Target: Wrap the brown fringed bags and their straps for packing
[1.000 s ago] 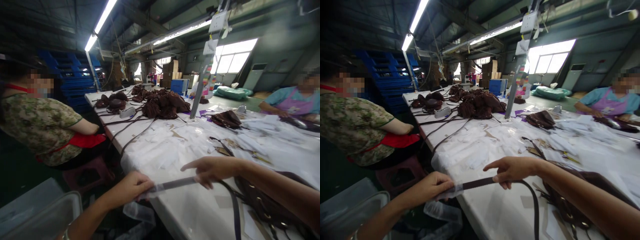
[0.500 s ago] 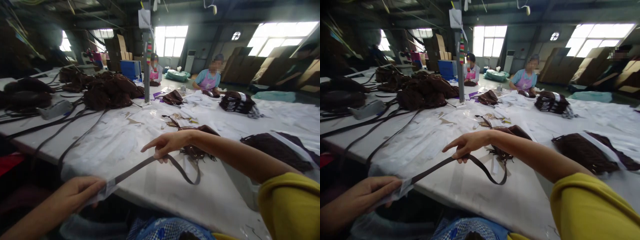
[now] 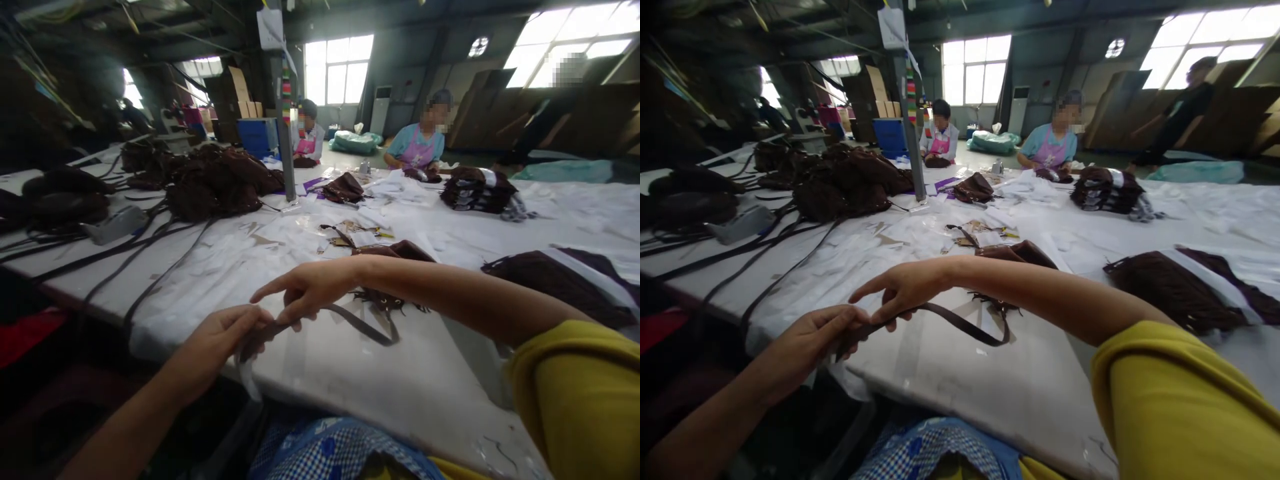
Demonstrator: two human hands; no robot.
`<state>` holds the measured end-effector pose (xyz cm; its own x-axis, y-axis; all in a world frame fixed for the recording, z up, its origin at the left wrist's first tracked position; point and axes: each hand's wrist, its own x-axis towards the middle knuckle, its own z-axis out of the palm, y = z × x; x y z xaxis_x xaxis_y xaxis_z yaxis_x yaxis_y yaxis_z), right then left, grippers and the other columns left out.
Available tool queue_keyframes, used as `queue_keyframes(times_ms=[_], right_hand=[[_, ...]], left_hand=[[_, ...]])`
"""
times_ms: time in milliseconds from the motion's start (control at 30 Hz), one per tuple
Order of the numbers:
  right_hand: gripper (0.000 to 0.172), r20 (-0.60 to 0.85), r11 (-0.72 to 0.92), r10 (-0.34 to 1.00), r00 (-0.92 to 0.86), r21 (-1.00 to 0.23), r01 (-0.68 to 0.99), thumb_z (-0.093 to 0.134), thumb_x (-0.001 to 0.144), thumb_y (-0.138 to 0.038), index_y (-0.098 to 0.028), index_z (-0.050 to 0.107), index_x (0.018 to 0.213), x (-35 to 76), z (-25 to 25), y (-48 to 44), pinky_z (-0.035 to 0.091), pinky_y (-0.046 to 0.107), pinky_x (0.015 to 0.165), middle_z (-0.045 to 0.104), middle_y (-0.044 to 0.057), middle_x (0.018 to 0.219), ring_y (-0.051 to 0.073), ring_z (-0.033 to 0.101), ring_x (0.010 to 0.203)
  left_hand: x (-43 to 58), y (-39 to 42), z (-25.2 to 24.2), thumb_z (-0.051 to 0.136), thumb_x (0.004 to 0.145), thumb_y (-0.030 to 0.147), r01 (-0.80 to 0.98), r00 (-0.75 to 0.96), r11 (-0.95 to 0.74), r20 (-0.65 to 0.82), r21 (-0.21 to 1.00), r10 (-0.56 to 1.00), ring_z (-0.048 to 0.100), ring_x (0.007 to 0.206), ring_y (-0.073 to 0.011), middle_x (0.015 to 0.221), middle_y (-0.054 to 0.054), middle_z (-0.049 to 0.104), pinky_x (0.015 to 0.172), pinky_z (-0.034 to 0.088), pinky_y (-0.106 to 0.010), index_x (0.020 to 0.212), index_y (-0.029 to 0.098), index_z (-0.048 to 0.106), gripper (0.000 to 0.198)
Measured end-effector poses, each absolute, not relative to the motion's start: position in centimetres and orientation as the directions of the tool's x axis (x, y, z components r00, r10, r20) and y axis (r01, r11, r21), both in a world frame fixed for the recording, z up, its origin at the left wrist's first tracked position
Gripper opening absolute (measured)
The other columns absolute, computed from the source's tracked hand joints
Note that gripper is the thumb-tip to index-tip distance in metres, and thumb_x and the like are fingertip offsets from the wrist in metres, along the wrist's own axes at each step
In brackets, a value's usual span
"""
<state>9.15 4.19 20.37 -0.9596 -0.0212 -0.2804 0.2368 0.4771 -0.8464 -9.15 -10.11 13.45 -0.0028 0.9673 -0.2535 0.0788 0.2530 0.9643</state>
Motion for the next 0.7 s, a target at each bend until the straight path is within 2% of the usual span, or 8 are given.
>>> queue_keyframes(times_ms=[100,167,267,367,433,500,567,700], right_hand=[[0.069,-0.278,0.469,0.072,-0.958,-0.838,0.279,0.063,0.091,-0.030,-0.024,0.030,0.152,10.9,18.6,4.4,0.041,0.017,0.057,0.068,-0.002,0.077,0.006,0.052,0.056],[0.067,-0.280,0.447,0.098,-0.955,-0.845,0.294,0.062,0.092,-0.031,-0.025,0.030,0.151,11.5,17.1,4.5,0.042,0.018,0.058,0.070,-0.001,0.079,0.007,0.053,0.057],[0.063,-0.310,0.415,0.062,-0.949,-0.856,0.307,0.060,0.092,-0.031,-0.025,0.035,0.150,11.5,15.3,4.5,0.044,0.019,0.059,0.070,0.000,0.081,0.007,0.053,0.058],[0.060,-0.323,0.363,0.003,-0.946,-0.882,0.302,0.058,0.094,-0.033,-0.027,0.036,0.149,11.2,14.9,4.9,0.042,0.018,0.055,0.066,-0.002,0.078,0.006,0.050,0.054],[0.060,-0.346,0.300,-0.031,-0.938,-0.898,0.321,0.057,0.095,-0.036,-0.028,0.034,0.150,11.2,15.5,5.6,0.038,0.018,0.050,0.062,-0.003,0.074,0.005,0.047,0.051],[0.061,-0.378,0.265,-0.059,-0.924,-0.898,0.351,0.057,0.095,-0.038,-0.028,0.032,0.150,11.3,16.5,6.3,0.034,0.017,0.048,0.060,-0.005,0.072,0.004,0.043,0.049],[0.064,-0.392,0.302,-0.058,-0.918,-0.883,0.359,0.060,0.094,-0.037,-0.028,0.031,0.151,11.1,17.7,6.8,0.031,0.018,0.047,0.061,-0.005,0.071,0.004,0.038,0.048],[0.070,-0.294,0.409,-0.062,-0.954,-0.879,0.245,0.065,0.091,-0.029,-0.026,0.031,0.151,8.8,20.2,6.2,0.031,0.018,0.050,0.063,-0.006,0.069,0.005,0.040,0.051]], left_hand=[[-9.1,-11.0,10.5,0.051,0.094,0.047,-0.137,-0.199,0.106,-0.132,0.985,0.971,0.057,0.119,-0.0225,0.136,-0.008,0.058,0.092,0.049,-0.032,0.122,0.023,0.062,0.038],[-9.0,-11.9,7.8,0.045,0.096,0.050,-0.124,-0.308,0.036,-0.073,0.992,0.949,0.046,0.132,-0.0230,0.147,-0.008,0.047,0.105,0.041,-0.037,0.133,0.025,0.054,0.045],[-8.8,-13.3,4.5,0.042,0.094,0.057,-0.001,-0.107,0.221,-0.220,0.975,0.970,0.053,0.124,-0.0245,0.135,-0.012,0.058,0.106,0.038,-0.039,0.132,0.021,0.056,0.054],[-9.2,-14.1,3.5,0.048,0.091,0.058,0.140,0.085,0.288,-0.301,0.947,0.950,0.062,0.095,-0.0217,0.102,-0.009,0.070,0.092,0.046,-0.033,0.100,0.014,0.070,0.050],[-10.1,-14.3,4.2,0.052,0.089,0.058,0.180,0.030,0.292,-0.302,0.939,0.953,0.058,0.074,-0.0161,0.077,-0.004,0.066,0.074,0.047,-0.026,0.076,0.013,0.066,0.049],[-11.3,-14.2,5.6,0.056,0.086,0.059,0.198,-0.055,0.325,-0.320,0.925,0.946,0.050,0.060,-0.0116,0.063,0.000,0.059,0.059,0.041,-0.021,0.067,0.013,0.062,0.050],[-11.9,-13.7,7.6,0.057,0.085,0.059,0.234,-0.081,0.361,-0.352,0.902,0.932,0.046,0.055,-0.0102,0.060,0.001,0.057,0.052,0.036,-0.020,0.067,0.013,0.063,0.050],[-10.8,-11.2,12.1,0.058,0.084,0.057,0.259,-0.085,0.329,-0.318,0.908,0.944,0.053,0.057,-0.0131,0.065,-0.002,0.063,0.053,0.041,-0.021,0.076,0.015,0.070,0.045]])
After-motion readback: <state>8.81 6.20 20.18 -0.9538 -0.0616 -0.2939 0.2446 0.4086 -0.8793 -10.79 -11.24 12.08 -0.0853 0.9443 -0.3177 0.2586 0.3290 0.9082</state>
